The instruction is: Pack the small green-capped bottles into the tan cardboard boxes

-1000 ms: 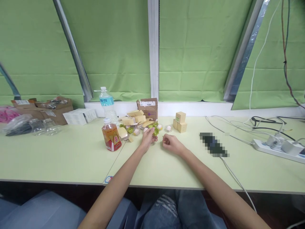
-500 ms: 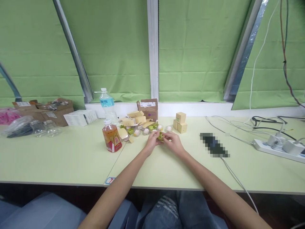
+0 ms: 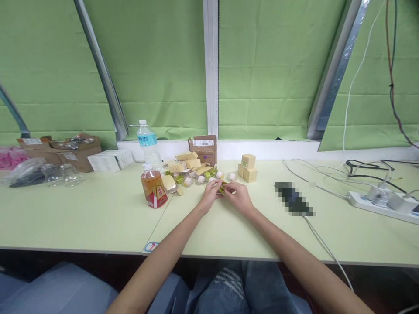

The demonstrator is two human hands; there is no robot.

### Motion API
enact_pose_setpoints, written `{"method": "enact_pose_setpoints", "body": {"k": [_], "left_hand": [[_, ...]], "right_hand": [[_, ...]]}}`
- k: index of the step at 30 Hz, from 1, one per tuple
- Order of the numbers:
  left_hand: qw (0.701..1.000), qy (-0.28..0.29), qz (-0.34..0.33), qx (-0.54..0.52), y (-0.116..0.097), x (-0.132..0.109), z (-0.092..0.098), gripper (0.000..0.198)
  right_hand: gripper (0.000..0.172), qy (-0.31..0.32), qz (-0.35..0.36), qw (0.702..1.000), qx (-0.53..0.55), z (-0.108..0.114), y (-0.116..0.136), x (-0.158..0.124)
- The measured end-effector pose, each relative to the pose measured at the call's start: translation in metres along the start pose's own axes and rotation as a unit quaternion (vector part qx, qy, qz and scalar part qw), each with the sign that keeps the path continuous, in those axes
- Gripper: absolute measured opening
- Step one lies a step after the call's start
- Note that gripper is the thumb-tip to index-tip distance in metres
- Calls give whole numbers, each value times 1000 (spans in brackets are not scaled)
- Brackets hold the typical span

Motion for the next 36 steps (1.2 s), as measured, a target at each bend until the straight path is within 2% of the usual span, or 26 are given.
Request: {"method": "enact_pose_setpoints", "body": {"k": [4, 12, 18, 28, 33, 36], "left_hand": [[1000, 3, -1, 7, -1, -1, -1, 49], [999, 31, 4, -10, -3, -5, -2, 43], [999, 31, 7, -15, -2, -4, -1, 43], [998, 58, 4, -4, 0, -8, -2, 41], [997, 81, 12, 15, -1, -10, -4, 46], [997, 79, 11, 8, -1, -8, -4, 46]], "right_hand": [[20, 21, 1, 1000, -17, 0, 0, -1], [24, 67, 47, 995, -49, 4, 6, -1], [27, 74, 63, 992, -80, 4, 6, 0], [33, 131, 91, 979, -127, 7, -1, -6], [27, 180, 105, 963, -173, 4, -2, -8], [25, 172, 91, 962, -190, 5, -1, -6]]}}
Point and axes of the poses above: each hand's wrist, its own x-axis towards the middle knuckle, its own z-axis out of the back of the hand, y = z × x, the point moved 2 cm from there along x, towards the middle knuckle, and after that the axes turned 15 degrees about z, right-handed, at the moved point
